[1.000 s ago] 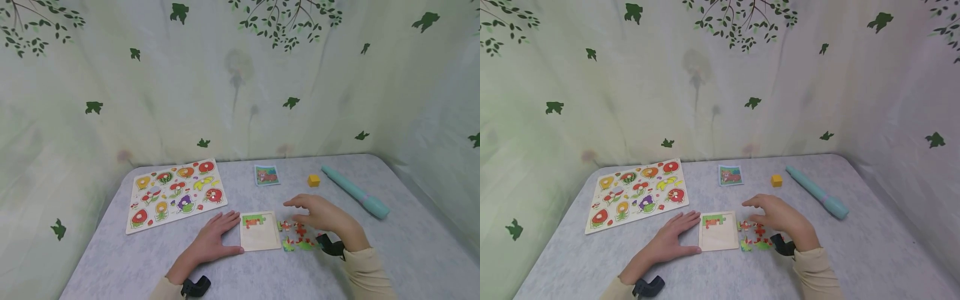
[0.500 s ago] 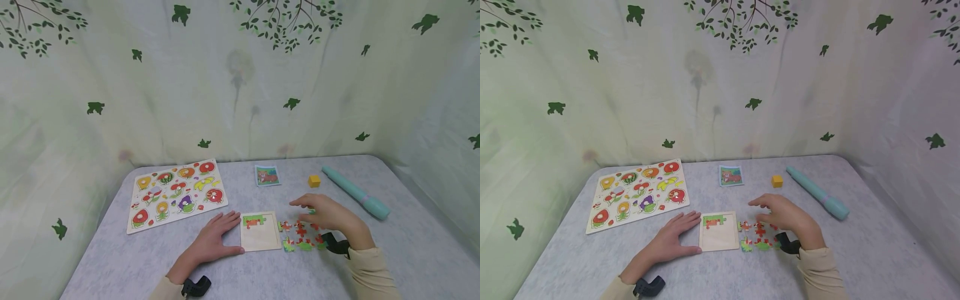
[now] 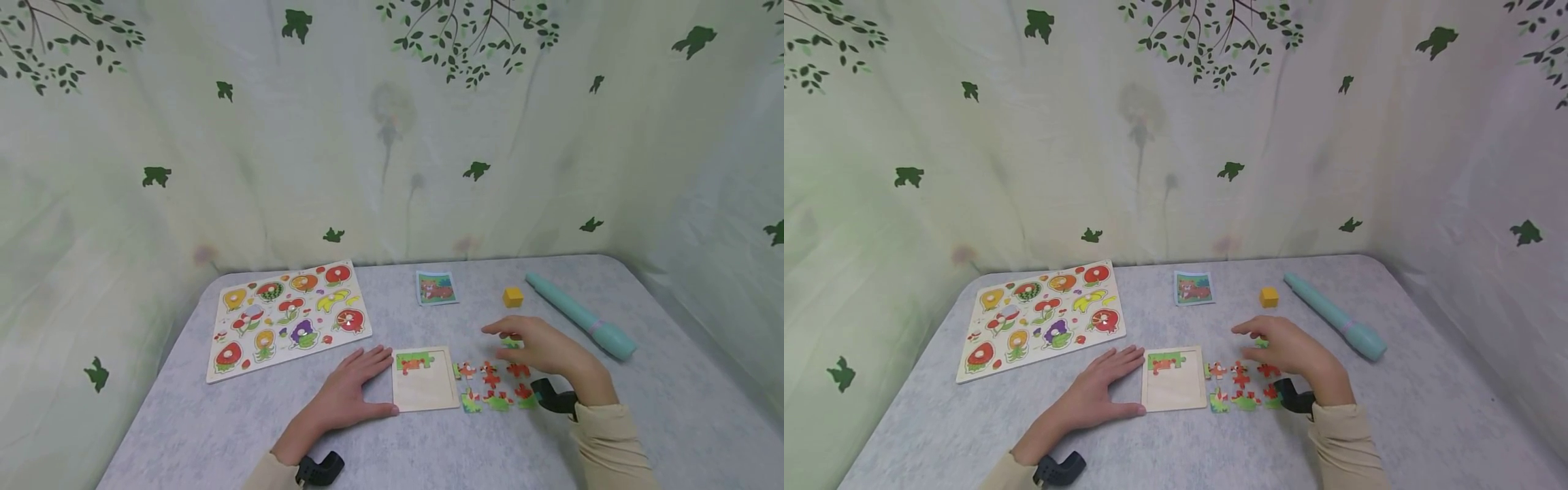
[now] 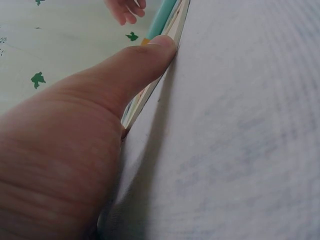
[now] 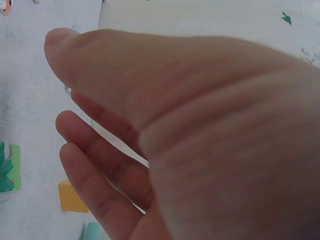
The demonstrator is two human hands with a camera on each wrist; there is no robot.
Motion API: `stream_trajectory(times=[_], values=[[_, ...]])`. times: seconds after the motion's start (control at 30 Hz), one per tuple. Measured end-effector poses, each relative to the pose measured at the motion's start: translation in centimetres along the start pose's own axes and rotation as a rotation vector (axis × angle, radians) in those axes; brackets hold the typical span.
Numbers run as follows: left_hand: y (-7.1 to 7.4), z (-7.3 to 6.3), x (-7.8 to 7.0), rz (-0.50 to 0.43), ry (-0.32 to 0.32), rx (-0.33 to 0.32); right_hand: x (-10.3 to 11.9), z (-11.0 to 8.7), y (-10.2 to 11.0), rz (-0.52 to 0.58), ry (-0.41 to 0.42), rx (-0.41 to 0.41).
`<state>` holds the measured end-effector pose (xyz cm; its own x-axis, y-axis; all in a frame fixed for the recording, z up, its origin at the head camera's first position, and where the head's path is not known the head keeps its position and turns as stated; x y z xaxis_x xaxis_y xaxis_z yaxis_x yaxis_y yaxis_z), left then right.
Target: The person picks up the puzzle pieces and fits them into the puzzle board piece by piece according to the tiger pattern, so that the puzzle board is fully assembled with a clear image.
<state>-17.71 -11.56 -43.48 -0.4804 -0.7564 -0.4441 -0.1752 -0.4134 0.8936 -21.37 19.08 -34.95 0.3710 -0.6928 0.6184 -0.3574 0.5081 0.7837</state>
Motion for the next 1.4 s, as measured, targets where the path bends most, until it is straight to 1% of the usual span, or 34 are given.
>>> stream_trajectory(times=[0.23,0.4,0.6,0.7,0.87,1.2,1.3,1.4], values=[[0.1,0.0,-0.1,-0.002,-0.012,-0.007,-0.9,0.2,-0.2,0.018,-0.032,0.017],[0.1,-0.1,-0.1,0.000,-0.005,-0.006,-1.5,0.3,-0.4,0.034,-0.046,0.016],[-0.3,-0.2,0.1,0.008,0.001,0.021,-3.0,0.1,-0.8,0.080,-0.076,0.006],[-0.3,-0.2,0.2,0.015,0.003,0.019,-3.8,0.1,-0.9,0.094,-0.087,-0.006],[-0.2,-0.1,0.2,0.001,0.008,0.011,-5.3,0.1,-0.8,0.116,-0.116,-0.035],[0.0,0.0,0.1,-0.005,0.002,0.003,-6.8,0.2,-0.5,0.140,-0.095,-0.053],[0.1,0.0,0.0,-0.006,0.002,0.003,-7.0,0.3,-0.6,0.124,-0.088,-0.055],[0.0,0.0,0.0,-0.004,0.001,0.006,-7.3,0.4,-0.8,0.114,-0.099,-0.061]])
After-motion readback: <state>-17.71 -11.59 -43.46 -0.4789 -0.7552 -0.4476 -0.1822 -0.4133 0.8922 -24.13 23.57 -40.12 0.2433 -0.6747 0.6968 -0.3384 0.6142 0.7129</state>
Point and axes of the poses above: each hand's wrist, its own z-axis towards the middle knuckle, its own y-axis out of the back of the hand, x = y × z, the point moved 7 cm from there along z, towards the middle knuckle, and after that the axes turned 8 degrees about z, right-handed, at the moved point
